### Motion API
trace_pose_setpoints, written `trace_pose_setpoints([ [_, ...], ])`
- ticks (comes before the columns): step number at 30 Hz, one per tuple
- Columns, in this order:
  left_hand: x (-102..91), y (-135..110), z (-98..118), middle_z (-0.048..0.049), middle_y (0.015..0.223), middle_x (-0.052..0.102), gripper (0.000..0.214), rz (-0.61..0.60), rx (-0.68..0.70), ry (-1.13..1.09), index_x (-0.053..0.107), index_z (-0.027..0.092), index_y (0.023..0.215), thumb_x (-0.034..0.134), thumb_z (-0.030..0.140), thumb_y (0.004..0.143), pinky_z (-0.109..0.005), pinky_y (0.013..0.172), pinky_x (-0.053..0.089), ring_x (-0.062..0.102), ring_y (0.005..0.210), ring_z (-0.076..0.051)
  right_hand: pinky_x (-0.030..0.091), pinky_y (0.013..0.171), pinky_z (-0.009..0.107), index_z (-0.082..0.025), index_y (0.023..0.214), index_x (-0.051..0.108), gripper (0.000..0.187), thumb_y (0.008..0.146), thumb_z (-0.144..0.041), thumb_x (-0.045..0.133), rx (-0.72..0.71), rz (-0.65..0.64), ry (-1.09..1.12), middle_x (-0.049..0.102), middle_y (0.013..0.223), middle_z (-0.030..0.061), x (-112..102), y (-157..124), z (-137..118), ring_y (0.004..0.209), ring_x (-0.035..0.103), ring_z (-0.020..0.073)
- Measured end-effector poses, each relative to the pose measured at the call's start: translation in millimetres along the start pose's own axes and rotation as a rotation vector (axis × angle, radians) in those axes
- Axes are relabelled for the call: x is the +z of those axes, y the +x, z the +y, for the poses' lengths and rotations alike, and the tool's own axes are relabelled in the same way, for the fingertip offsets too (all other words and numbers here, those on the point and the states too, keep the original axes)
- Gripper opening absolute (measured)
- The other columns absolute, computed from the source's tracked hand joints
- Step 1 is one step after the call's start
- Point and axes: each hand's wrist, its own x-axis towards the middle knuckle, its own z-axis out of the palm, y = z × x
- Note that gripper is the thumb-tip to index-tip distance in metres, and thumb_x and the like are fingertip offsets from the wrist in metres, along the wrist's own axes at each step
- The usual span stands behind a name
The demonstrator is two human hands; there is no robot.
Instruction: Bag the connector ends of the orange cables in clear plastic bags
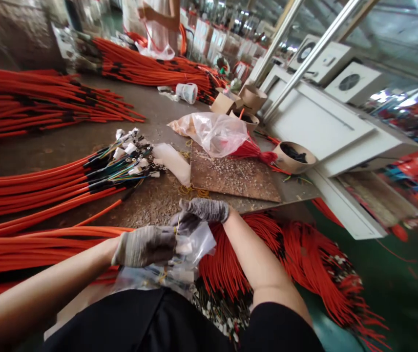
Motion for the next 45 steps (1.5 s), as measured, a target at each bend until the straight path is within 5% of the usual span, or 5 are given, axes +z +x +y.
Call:
trace_pose_setpoints([
  [11,3.3,-23.1,-46.4,-0.0087,0.104,0.072,0.036,0.217,-0.332,0.725,0.066,0.025,0.117,0.041,0.033,0.093,-0.036,0.086,0.047,0.062,0.096,-0.023,0.015,0.111,0.059,-0.025,0.137,0.049,0.05,0.088,-0.039,0.054,0.034,0.327,-1.095,0.047,0.145,0.0096,-21.0,47.7,65.8,0.134,0.038,0.0336],
  [23,11.7,-19.7,-33.7,-0.0051,0.105,0.073,0.037,0.251,-0.508,0.739,0.069,0.03,0.108,0.037,0.04,0.093,-0.028,0.075,0.047,0.068,0.09,-0.021,0.004,0.111,0.058,-0.029,0.115,0.066,0.034,0.095,-0.027,0.039,-0.197,0.342,-1.143,0.042,0.149,0.0015,-10.9,68.8,47.6,0.139,0.027,0.0302],
  [30,9.7,-22.3,-32.1,-0.0041,0.109,0.071,0.04,0.232,-0.535,0.767,0.067,0.03,0.112,0.032,0.042,0.095,-0.028,0.076,0.046,0.067,0.094,-0.021,-0.001,0.108,0.069,-0.031,0.114,0.067,0.032,0.086,-0.028,0.051,-0.041,0.392,-1.208,0.034,0.153,0.0003,-60.0,58.8,55.3,0.142,0.019,0.0352],
  [37,39.5,-16.5,-16.4,-0.0072,0.094,0.069,0.022,-0.241,-0.4,0.922,0.071,0.027,0.095,0.052,0.024,0.084,-0.03,0.067,0.046,0.065,0.087,-0.024,0.037,0.106,0.031,-0.02,0.123,0.063,0.038,0.091,-0.034,0.047,0.074,0.379,-0.865,0.055,0.137,0.0069,-48.8,77.3,40.3,0.126,0.049,0.0203],
  [45,-29.9,-6.2,-31.1,-0.0169,0.119,0.057,0.042,0.478,-0.681,1.059,0.06,0.017,0.118,0.054,0.043,0.086,-0.041,0.084,0.046,0.056,0.108,-0.032,0.048,0.09,0.044,-0.008,0.113,0.064,0.044,0.079,-0.035,0.071,0.225,0.326,-0.709,0.067,0.111,0.0194,-5.4,164.5,-3.0,0.105,0.063,0.0308],
])
